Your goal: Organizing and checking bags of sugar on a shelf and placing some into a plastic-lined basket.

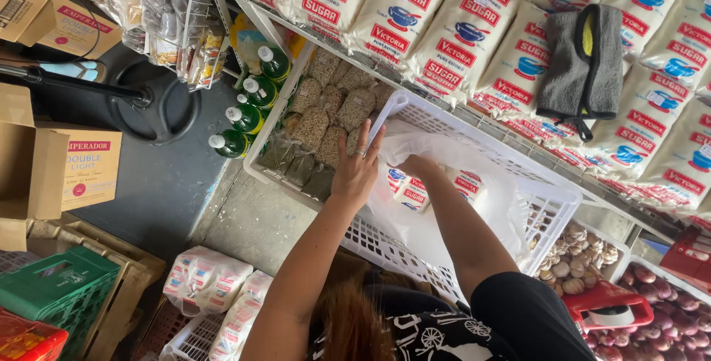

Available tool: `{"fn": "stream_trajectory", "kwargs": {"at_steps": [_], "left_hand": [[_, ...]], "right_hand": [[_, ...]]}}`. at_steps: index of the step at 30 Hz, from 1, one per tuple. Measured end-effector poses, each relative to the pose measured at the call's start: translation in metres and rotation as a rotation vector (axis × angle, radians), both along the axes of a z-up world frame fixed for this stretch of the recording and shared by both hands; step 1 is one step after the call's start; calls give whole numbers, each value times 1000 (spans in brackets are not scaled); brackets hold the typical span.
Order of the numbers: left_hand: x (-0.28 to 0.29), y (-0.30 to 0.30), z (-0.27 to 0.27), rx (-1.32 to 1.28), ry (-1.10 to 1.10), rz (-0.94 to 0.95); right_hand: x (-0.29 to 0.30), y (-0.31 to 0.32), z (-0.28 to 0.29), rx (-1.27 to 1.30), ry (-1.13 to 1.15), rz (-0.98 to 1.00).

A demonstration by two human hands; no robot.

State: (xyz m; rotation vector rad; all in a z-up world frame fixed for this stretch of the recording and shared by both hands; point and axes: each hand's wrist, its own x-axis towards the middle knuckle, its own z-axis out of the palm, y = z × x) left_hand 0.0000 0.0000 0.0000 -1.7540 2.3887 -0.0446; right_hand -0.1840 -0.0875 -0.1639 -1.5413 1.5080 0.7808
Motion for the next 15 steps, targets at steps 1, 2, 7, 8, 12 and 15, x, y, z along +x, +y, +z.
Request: {"fn": "stream_trajectory", "kwargs": {"at_steps": [1,2,7,8,12,15], "left_hand": [[-1,0,0,-3,1,-6],[-1,-1,1,24,29,4],[-2,-1,-1,40,28,-15],[-2,-1,-4,43,42,-3],[0,-1,-4,-8,113,-3],[3,-2,24,120,395,35]], "right_hand": [[-8,2,-15,-3,1,-6],[-17,3,-30,-45,-68,-8],[-34,16,-4,-172,-222,-44],[-31,22,21,-252,-277,6],[-31,50,51,-295,-408,-19],[-30,67,110,-274,-400,-16]]}}
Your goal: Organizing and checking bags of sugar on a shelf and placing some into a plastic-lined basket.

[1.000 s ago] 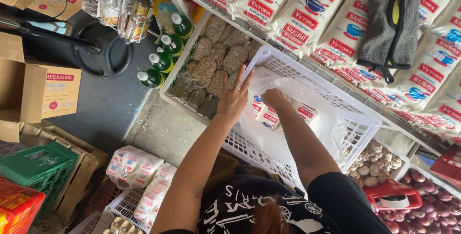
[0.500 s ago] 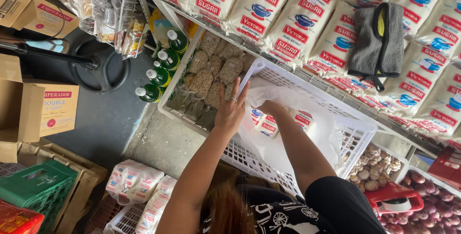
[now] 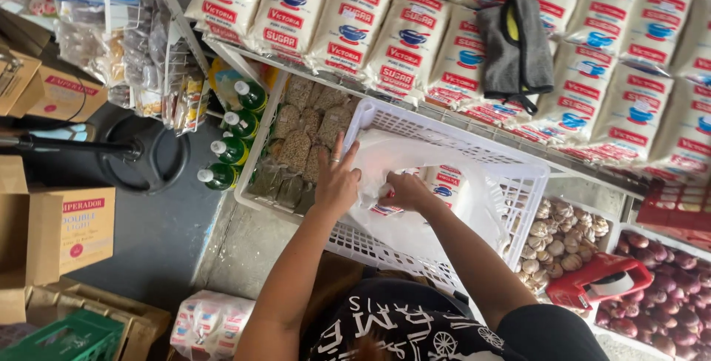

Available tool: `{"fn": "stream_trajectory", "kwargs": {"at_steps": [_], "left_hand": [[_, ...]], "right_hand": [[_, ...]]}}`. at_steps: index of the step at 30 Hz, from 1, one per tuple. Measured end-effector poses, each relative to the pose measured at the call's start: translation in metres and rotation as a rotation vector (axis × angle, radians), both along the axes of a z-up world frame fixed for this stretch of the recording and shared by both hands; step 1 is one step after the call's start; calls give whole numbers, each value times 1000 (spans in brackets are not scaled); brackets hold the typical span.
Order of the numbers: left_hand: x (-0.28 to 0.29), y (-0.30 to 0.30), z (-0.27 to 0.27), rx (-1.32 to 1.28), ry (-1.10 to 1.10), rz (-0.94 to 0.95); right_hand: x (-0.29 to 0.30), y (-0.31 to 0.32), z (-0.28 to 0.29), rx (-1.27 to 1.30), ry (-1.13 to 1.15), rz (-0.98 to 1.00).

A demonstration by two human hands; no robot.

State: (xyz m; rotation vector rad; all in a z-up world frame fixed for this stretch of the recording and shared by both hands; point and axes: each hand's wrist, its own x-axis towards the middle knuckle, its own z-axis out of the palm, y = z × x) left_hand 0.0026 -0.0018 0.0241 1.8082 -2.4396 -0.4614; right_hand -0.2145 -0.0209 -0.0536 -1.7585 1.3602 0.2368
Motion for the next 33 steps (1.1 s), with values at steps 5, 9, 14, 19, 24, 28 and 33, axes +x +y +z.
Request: {"fn": "stream_trajectory", "kwargs": {"at_steps": [5,9,14,19,24,28,33], "left_hand": [[0,-10,-4,-189,467,199],[-9,-23,-13,233,1702,355],[-20,-30,38,647,1969,282],[-36,-27,78,793,2024,427],[-44,-27,79,790,2157,402],[-52,-21,75,798,2274,384],[-54,-19,68,771,2417,345]], "right_hand": [[-6,-11,103,-244,74,293],[-20,-43,197,-255,27,387],[-23,-71,289,-275,-10,472],[-29,-99,296,-79,-292,401],[-25,-115,245,-62,-653,157],[-37,-132,232,-441,-493,-12],[-76,-185,205,-1100,192,-181]]}}
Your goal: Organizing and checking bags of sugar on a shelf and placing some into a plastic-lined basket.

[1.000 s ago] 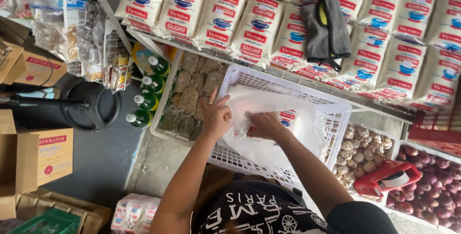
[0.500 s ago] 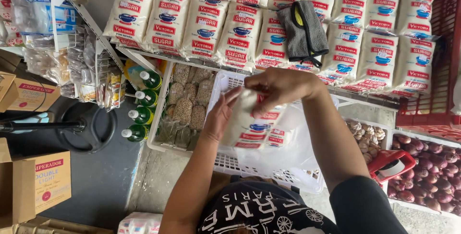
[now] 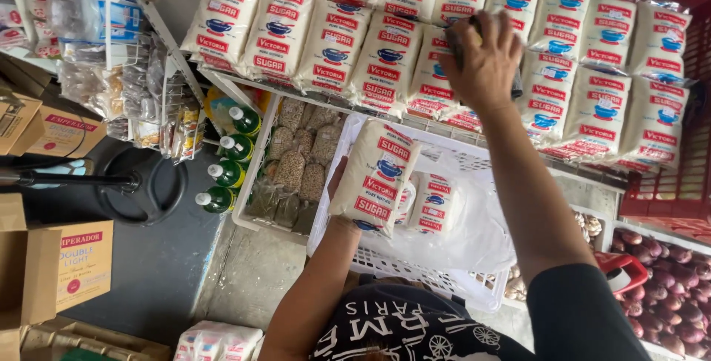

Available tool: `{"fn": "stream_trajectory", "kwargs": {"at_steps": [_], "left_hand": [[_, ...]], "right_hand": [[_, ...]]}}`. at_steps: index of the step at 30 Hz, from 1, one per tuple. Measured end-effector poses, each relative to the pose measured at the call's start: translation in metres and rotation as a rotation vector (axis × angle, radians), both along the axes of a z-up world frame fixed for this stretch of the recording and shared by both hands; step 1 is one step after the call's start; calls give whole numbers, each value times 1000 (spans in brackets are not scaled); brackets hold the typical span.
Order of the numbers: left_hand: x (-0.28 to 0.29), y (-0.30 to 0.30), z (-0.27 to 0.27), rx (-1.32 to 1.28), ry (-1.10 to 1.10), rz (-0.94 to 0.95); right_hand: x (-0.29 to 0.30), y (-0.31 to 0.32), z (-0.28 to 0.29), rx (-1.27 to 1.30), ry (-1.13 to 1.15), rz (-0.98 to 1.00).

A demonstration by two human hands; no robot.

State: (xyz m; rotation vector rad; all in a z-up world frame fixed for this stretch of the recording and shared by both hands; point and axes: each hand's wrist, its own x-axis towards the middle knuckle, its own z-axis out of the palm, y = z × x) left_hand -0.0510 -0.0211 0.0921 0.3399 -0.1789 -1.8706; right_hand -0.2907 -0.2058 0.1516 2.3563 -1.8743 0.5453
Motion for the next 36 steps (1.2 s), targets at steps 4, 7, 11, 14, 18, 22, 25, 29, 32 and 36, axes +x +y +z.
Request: {"fn": "stream_trajectory", "kwargs": {"at_steps": [4,7,11,14,18,22,25,29,32,36], "left_hand": [[2,7,-10,-1,92,50],[2,9,-21,-9,168,85],[-1,8,-41,-23,276,115],[0,9,-65,-27,359,136],[-13,5,-99,-12,422,171],[-20,8,-124,17,504,230],[-23,6,-136,29,566,270],[-18,17,-190,42,658,328],[-24,8,-198,13,1009,259],[21,-2,-53,-322,656,-289]], "right_hand": [[-29,-19,-25,-52,47,28],[-43,-25,-38,103,-49,71],[-15,15,-2,16,-396,231],[23,67,18,50,-567,532],[62,105,37,274,-523,889],[76,108,30,375,-594,718],[99,123,27,578,-547,285],[124,162,34,44,-254,588],[128,183,44,12,-293,750],[113,200,23,-61,-262,960]]}}
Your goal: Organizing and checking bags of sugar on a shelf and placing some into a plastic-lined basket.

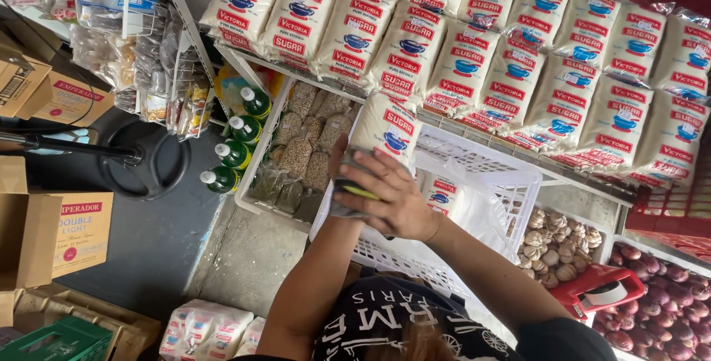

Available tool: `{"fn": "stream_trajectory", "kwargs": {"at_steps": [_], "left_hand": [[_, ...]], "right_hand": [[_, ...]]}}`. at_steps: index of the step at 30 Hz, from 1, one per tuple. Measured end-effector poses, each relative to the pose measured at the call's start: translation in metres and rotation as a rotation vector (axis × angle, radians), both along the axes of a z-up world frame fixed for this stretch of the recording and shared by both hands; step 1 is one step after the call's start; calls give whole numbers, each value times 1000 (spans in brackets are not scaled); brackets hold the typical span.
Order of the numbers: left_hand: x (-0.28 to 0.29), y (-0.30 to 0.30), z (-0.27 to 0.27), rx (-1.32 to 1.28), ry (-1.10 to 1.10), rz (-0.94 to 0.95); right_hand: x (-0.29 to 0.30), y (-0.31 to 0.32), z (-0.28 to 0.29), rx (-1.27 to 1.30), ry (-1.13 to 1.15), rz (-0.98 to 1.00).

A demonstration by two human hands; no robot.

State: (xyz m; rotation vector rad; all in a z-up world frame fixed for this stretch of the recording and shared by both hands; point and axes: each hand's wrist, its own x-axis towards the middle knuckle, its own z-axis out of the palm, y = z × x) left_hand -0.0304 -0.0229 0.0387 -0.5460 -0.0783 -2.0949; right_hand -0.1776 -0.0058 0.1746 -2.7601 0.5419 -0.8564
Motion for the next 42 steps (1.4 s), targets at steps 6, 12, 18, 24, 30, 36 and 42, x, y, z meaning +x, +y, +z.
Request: {"fn": "stream_trajectory", "kwargs": {"at_steps": [6,12,18,24,30,36,42], "left_hand": [[-22,-2,52,176,-845,616],[-16,8,84,-284,-1432,841],[17,10,102,-402,-1822,890],[29,6,-3,349,-1461,191],[41,32,16,354,-1216,-92],[32,26,-6,304,-1114,142],[9,-3,19,330,-1212,327]], "right_hand": [[-4,6,-61,541,-645,-193],[-6,-12,-126,1728,-1471,-108],[-3,-9,-140,1945,-1500,-40],[-7,0,-149,2150,-1534,1],[-11,-16,-147,2063,-1505,-70],[-9,-41,-59,1303,-1087,-374],[16,-24,-43,385,-249,-572]]}}
